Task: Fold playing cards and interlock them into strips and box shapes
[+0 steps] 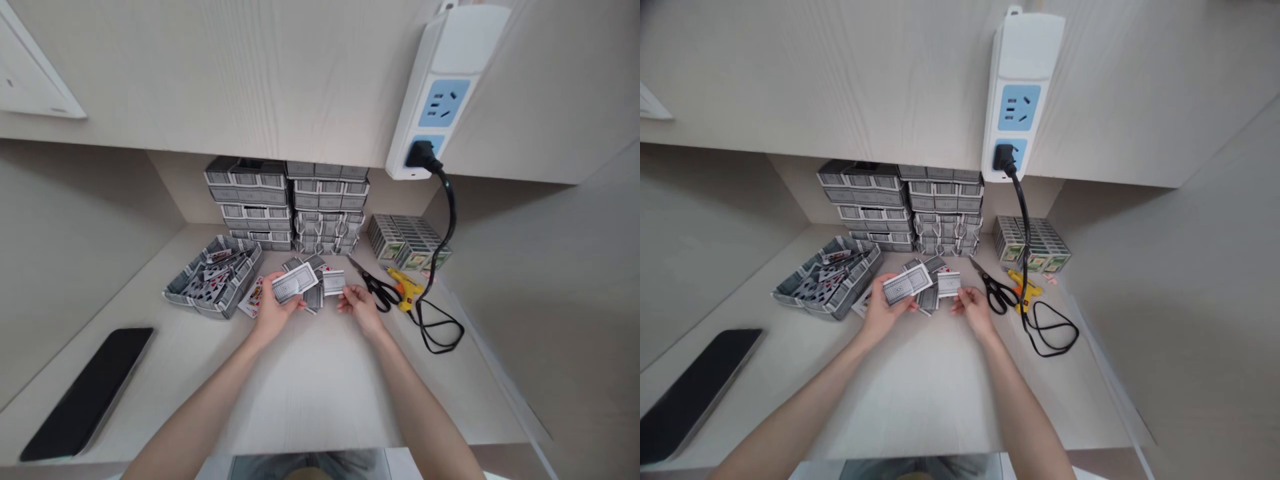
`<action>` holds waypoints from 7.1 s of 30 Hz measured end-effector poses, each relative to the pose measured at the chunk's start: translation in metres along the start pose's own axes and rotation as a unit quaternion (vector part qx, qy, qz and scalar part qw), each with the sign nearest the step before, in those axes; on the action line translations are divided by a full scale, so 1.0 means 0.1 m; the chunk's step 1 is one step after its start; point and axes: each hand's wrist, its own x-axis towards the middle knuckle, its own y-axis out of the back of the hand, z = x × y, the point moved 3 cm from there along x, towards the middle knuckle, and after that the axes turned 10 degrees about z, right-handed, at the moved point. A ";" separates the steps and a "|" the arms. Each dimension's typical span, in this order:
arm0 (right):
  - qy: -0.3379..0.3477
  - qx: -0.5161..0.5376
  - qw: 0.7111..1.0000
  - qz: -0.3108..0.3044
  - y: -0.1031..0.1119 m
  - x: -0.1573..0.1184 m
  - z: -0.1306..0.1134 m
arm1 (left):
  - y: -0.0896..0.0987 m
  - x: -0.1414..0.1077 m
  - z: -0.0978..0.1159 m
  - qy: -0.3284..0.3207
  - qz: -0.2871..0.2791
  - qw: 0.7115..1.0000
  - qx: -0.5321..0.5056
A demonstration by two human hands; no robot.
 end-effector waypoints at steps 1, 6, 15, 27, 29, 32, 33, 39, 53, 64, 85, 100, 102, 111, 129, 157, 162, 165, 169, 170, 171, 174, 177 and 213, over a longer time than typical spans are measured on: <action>-0.002 -0.002 1.000 -0.005 -0.01 -0.01 -0.01 | -0.01 -0.01 -0.01 0.001 -0.007 1.000 0.001; 0.000 -0.020 0.999 -0.035 -0.06 -0.06 -0.04 | -0.05 -0.05 -0.06 0.020 -0.045 0.999 0.019; 0.018 -0.010 1.000 -0.019 -0.07 -0.07 -0.04 | -0.01 -0.01 -0.02 0.002 -0.002 1.000 0.001; 0.033 -0.014 0.999 0.007 -0.04 -0.04 -0.02 | -0.03 -0.05 -0.01 -0.002 -0.004 1.000 -0.008; 0.030 -0.012 0.999 0.007 -0.04 -0.04 -0.02 | -0.03 -0.05 0.00 0.003 -0.010 1.000 -0.008; 0.027 -0.008 1.000 -0.012 -0.06 -0.05 -0.02 | -0.06 -0.08 0.00 0.008 -0.032 0.999 -0.005; 0.027 -0.008 0.999 -0.017 -0.06 -0.06 -0.01 | -0.07 -0.09 0.00 0.008 -0.037 0.999 -0.004; 0.038 -0.011 0.999 -0.024 -0.05 -0.04 -0.01 | -0.06 -0.09 -0.03 0.007 -0.044 0.999 -0.014; 0.037 0.025 0.988 -0.149 -0.21 -0.25 -0.06 | -0.06 -0.10 0.04 0.066 -0.134 0.986 0.068; -0.023 0.050 0.976 -0.210 -0.27 -0.31 0.02 | -0.05 -0.15 0.03 0.066 -0.147 0.982 0.095; 0.048 0.004 0.986 -0.161 -0.33 -0.36 -0.04 | -0.10 -0.16 -0.05 0.027 -0.128 0.984 0.124; 0.016 0.000 0.981 -0.195 -0.34 -0.40 -0.01 | -0.09 -0.17 -0.07 0.054 -0.130 0.984 0.110; 0.011 -0.001 0.980 -0.198 -0.37 -0.43 -0.01 | -0.10 -0.17 -0.07 0.053 -0.133 0.983 0.112; 0.034 -0.019 0.982 -0.184 -0.40 -0.48 0.07 | -0.10 -0.18 -0.14 0.037 -0.141 0.984 0.104; 0.054 0.043 0.993 -0.092 -0.27 -0.32 -0.04 | 0.30 0.13 0.09 -0.240 0.066 0.785 0.567; 0.006 0.076 0.995 -0.067 -0.22 -0.24 0.03 | 0.17 0.05 0.13 -0.158 -0.022 0.681 0.715; -0.014 0.122 0.990 -0.067 -0.22 -0.23 0.02 | 0.17 0.03 0.10 -0.164 -0.014 0.684 0.711; -0.043 0.151 0.985 -0.077 -0.22 -0.21 0.03 | 0.21 0.03 0.09 -0.173 0.011 0.706 0.686; -0.092 0.196 0.972 -0.097 -0.23 -0.21 0.04 | 0.17 0.00 0.16 -0.278 0.049 0.780 0.559; -0.101 0.205 0.968 -0.107 -0.23 -0.22 0.03 | 0.15 -0.02 0.18 -0.310 0.054 0.799 0.512; -0.108 0.213 0.964 -0.120 -0.25 -0.23 0.02 | 0.12 -0.05 0.20 -0.333 0.058 0.816 0.468; -0.112 0.221 0.954 -0.170 -0.29 -0.30 -0.02 | 0.06 -0.13 0.20 -0.307 0.082 0.865 0.388; -0.109 0.200 0.950 -0.213 -0.35 -0.37 -0.04 | 0.00 -0.21 0.13 -0.252 0.049 0.912 0.319; 0.072 0.047 0.991 0.099 0.02 -0.10 -0.14 | 0.06 0.03 0.01 0.171 -0.008 0.985 -0.017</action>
